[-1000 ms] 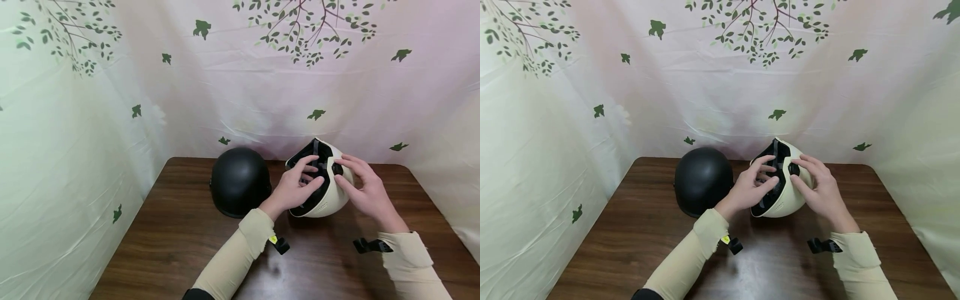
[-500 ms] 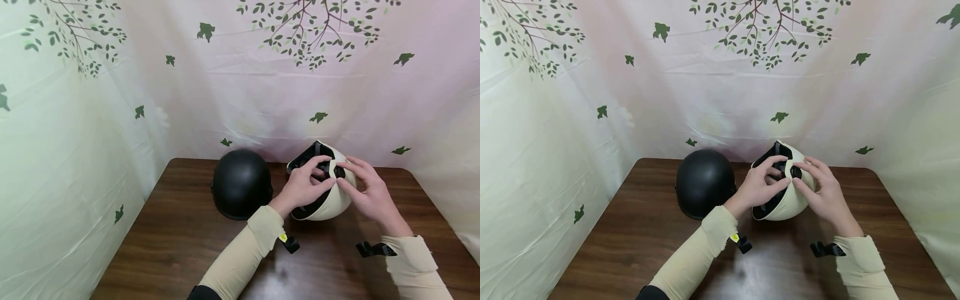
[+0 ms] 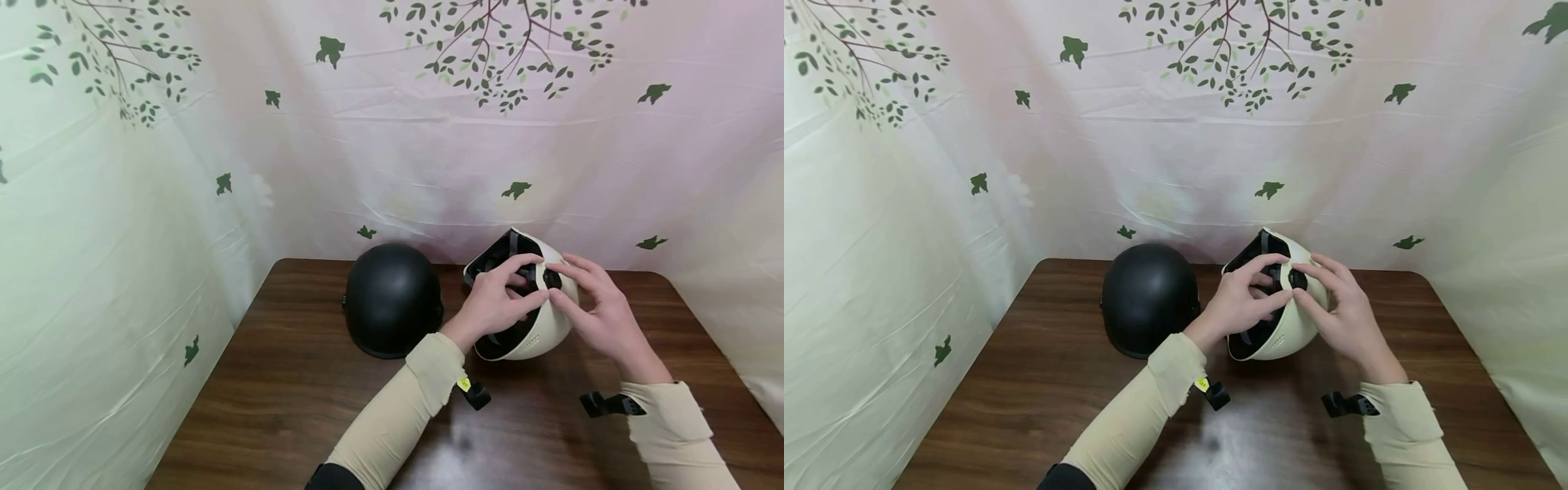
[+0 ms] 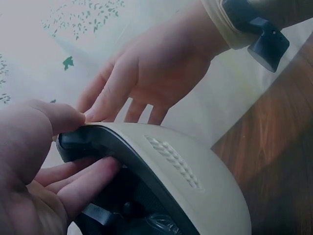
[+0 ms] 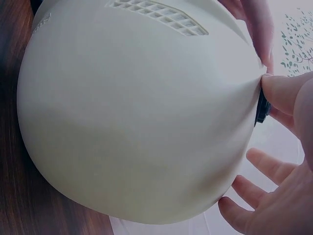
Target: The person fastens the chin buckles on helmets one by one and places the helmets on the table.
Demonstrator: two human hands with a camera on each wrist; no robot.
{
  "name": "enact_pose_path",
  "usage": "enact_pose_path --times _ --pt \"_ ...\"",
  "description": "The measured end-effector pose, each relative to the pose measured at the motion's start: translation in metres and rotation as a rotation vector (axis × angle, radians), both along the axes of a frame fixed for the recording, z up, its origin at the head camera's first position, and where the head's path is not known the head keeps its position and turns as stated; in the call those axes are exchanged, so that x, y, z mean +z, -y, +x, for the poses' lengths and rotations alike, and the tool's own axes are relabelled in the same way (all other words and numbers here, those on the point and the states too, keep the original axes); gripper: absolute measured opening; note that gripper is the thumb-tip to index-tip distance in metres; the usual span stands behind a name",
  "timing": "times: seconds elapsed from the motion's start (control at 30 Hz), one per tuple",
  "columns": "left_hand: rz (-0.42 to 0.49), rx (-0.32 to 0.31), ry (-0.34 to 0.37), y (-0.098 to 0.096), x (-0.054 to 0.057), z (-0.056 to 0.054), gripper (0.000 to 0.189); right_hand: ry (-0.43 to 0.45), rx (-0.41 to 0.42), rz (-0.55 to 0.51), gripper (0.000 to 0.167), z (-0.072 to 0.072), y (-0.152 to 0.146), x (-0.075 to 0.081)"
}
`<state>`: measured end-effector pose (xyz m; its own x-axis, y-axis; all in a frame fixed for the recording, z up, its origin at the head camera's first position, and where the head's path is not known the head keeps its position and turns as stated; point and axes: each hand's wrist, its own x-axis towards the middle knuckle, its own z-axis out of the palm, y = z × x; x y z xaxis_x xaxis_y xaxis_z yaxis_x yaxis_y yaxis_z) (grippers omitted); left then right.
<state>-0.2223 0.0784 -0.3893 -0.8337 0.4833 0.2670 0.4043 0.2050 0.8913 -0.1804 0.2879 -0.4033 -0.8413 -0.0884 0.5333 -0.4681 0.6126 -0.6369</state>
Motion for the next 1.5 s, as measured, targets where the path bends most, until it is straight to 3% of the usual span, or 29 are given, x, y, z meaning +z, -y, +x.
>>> enact_pose_path --times 0.3,0.53,0.8,1.17,1.5 --pt "0.13 0.043 0.124 -0.001 -0.005 0.001 0.05 0.031 0.008 -0.001 0.044 -0.002 0.002 -0.003" --pt "0.21 0.085 0.153 0.004 -0.012 -0.001 0.05 0.025 0.023 -0.027 0.045 -0.003 0.005 -0.005" --pt "0.403 0.034 0.157 0.012 -0.022 -0.002 0.054 0.051 0.015 -0.021 0.046 -0.001 0.006 -0.004" --pt "0.506 0.016 0.149 0.015 -0.03 -0.003 0.053 0.063 -0.017 -0.018 0.048 0.003 0.003 0.0" --pt "0.663 0.052 0.201 0.02 -0.037 -0.007 0.054 0.075 -0.035 -0.032 0.053 0.0 0.001 -0.001"
